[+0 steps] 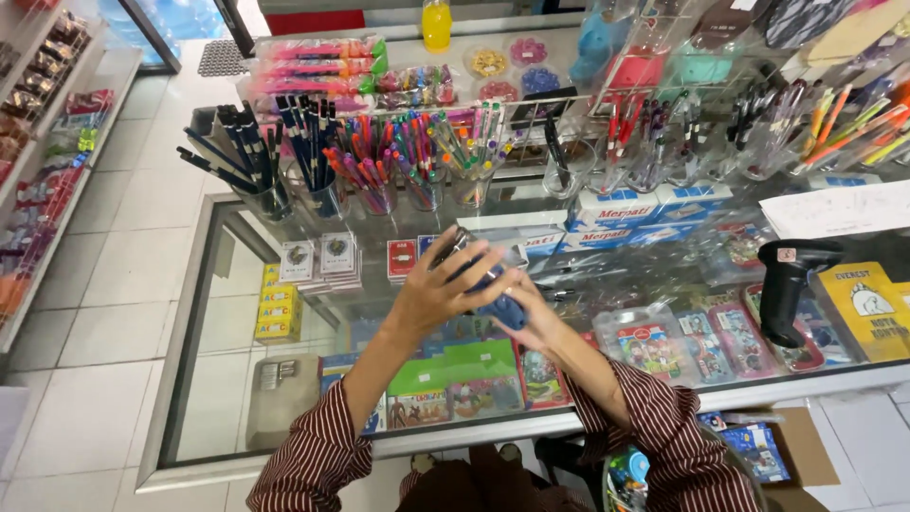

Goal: The person cleans various pens and a glass container using a blue cloth at a store counter.

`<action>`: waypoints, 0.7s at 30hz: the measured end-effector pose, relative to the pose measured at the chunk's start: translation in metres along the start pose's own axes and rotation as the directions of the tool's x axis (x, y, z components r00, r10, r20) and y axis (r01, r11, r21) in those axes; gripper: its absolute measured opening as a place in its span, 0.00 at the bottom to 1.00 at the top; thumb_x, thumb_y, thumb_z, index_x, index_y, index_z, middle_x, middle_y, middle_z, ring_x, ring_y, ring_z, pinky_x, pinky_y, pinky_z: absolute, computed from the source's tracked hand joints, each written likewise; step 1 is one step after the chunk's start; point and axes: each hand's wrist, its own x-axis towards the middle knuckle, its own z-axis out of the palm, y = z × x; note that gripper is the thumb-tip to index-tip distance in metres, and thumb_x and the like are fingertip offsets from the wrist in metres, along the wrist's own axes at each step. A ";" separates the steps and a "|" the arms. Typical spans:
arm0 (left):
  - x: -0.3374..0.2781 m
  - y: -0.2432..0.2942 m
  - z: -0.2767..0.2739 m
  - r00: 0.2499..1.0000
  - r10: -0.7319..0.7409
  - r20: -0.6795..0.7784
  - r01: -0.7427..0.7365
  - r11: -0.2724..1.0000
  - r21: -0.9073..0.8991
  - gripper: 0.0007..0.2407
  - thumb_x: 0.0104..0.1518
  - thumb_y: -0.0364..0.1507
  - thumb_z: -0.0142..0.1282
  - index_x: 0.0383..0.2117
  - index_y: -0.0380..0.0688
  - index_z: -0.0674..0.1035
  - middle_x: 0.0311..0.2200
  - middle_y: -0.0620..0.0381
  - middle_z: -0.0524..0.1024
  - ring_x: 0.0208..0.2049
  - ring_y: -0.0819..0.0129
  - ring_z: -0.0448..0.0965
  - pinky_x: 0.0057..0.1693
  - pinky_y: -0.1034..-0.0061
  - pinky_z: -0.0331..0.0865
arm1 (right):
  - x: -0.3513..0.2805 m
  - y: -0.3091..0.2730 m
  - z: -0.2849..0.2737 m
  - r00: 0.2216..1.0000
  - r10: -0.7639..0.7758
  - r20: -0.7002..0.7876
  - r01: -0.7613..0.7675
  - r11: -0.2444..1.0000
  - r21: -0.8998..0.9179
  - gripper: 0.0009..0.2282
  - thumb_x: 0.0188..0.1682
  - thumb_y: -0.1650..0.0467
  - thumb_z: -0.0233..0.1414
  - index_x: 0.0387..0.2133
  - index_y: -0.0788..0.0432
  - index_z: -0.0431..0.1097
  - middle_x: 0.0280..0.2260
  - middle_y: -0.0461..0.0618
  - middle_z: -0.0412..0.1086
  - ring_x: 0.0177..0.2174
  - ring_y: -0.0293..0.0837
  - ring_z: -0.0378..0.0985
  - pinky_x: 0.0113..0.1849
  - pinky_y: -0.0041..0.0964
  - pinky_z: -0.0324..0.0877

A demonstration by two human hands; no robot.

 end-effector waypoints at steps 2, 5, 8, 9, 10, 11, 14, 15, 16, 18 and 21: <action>0.023 0.016 -0.022 0.965 -0.244 -0.097 0.199 0.920 -0.337 0.27 0.56 0.27 0.64 0.60 0.65 0.66 0.60 0.65 0.61 0.66 0.65 0.60 0.72 0.57 0.61 | -0.010 -0.015 0.040 0.997 -0.073 -0.022 0.070 0.991 -0.117 0.21 0.54 0.71 0.52 0.63 0.62 0.63 0.52 0.52 0.71 0.48 0.44 0.75 0.51 0.41 0.71; 0.019 0.033 -0.013 0.742 -0.666 0.075 0.310 0.242 -0.920 0.34 0.53 0.25 0.65 0.65 0.62 0.58 0.65 0.62 0.55 0.69 0.68 0.56 0.74 0.66 0.55 | -0.016 -0.031 0.070 0.953 -0.302 -0.001 0.256 0.811 -0.526 0.20 0.56 0.70 0.50 0.62 0.62 0.64 0.55 0.51 0.71 0.52 0.42 0.75 0.55 0.39 0.70; 0.017 0.053 0.002 0.612 -0.661 0.434 0.187 -0.412 -0.892 0.34 0.51 0.24 0.66 0.65 0.51 0.61 0.62 0.53 0.63 0.65 0.63 0.63 0.70 0.66 0.60 | -0.019 -0.035 0.079 0.861 -0.477 0.176 0.376 0.363 -0.853 0.18 0.57 0.71 0.48 0.60 0.62 0.66 0.56 0.51 0.72 0.54 0.42 0.77 0.58 0.40 0.71; 0.020 0.061 0.006 0.604 -0.599 0.525 0.184 -0.537 -0.823 0.32 0.50 0.24 0.68 0.64 0.45 0.66 0.58 0.47 0.70 0.61 0.59 0.70 0.67 0.63 0.66 | -0.021 -0.035 0.081 0.814 -0.505 0.286 0.402 0.135 -0.906 0.17 0.58 0.72 0.47 0.59 0.62 0.68 0.55 0.51 0.73 0.54 0.43 0.78 0.59 0.41 0.71; 0.022 0.063 0.007 0.603 -0.597 0.529 0.184 -0.540 -0.821 0.32 0.50 0.24 0.68 0.64 0.45 0.66 0.58 0.47 0.70 0.61 0.59 0.70 0.67 0.63 0.66 | -0.021 -0.035 0.084 0.816 -0.505 0.282 0.398 0.136 -0.907 0.17 0.58 0.72 0.47 0.59 0.62 0.68 0.55 0.51 0.73 0.54 0.43 0.78 0.59 0.41 0.71; 0.024 0.065 0.007 0.575 -0.620 0.533 0.230 -0.503 -0.833 0.30 0.50 0.25 0.68 0.61 0.41 0.67 0.55 0.48 0.73 0.58 0.60 0.73 0.65 0.62 0.68 | -0.021 -0.034 0.088 0.776 -0.505 0.378 0.436 -0.005 -0.900 0.15 0.57 0.74 0.47 0.57 0.60 0.69 0.55 0.51 0.73 0.56 0.44 0.77 0.60 0.43 0.70; 0.024 0.062 0.008 0.533 -0.621 0.574 0.273 -0.516 -0.812 0.26 0.51 0.26 0.68 0.57 0.38 0.70 0.52 0.49 0.76 0.54 0.60 0.76 0.61 0.61 0.72 | -0.024 -0.028 0.088 0.794 -0.486 0.366 0.451 0.065 -0.890 0.15 0.56 0.75 0.48 0.56 0.58 0.71 0.54 0.51 0.72 0.57 0.46 0.75 0.60 0.46 0.69; 0.023 0.060 0.009 0.523 -0.599 0.607 0.265 -0.562 -0.783 0.25 0.51 0.27 0.67 0.56 0.37 0.71 0.51 0.49 0.77 0.53 0.60 0.78 0.60 0.61 0.73 | -0.025 -0.025 0.085 0.848 -0.458 0.267 0.418 0.267 -0.868 0.15 0.56 0.74 0.48 0.56 0.57 0.71 0.54 0.51 0.72 0.56 0.47 0.74 0.59 0.47 0.70; 0.021 0.061 0.008 0.520 -0.599 0.609 0.266 -0.564 -0.782 0.25 0.51 0.27 0.67 0.56 0.37 0.71 0.51 0.49 0.77 0.53 0.60 0.78 0.60 0.61 0.73 | -0.029 -0.023 0.078 0.850 -0.456 0.264 0.415 0.270 -0.869 0.15 0.56 0.74 0.48 0.56 0.57 0.71 0.54 0.51 0.72 0.56 0.47 0.74 0.59 0.47 0.70; 0.021 0.056 0.008 0.578 -0.554 0.599 0.290 -0.547 -0.785 0.24 0.52 0.27 0.68 0.55 0.37 0.73 0.51 0.49 0.77 0.54 0.61 0.77 0.62 0.62 0.72 | -0.028 -0.021 0.063 0.976 -0.120 -0.184 0.061 0.954 -0.295 0.19 0.55 0.69 0.50 0.60 0.52 0.66 0.55 0.51 0.71 0.51 0.45 0.75 0.48 0.44 0.70; 0.023 0.051 -0.004 0.680 -0.490 0.545 0.371 -0.411 -0.833 0.25 0.51 0.27 0.69 0.55 0.39 0.72 0.52 0.52 0.76 0.56 0.64 0.75 0.64 0.64 0.70 | -0.042 -0.007 0.035 0.982 0.142 -0.126 -0.099 0.948 0.302 0.22 0.57 0.68 0.51 0.65 0.54 0.59 0.57 0.54 0.68 0.50 0.47 0.75 0.40 0.39 0.71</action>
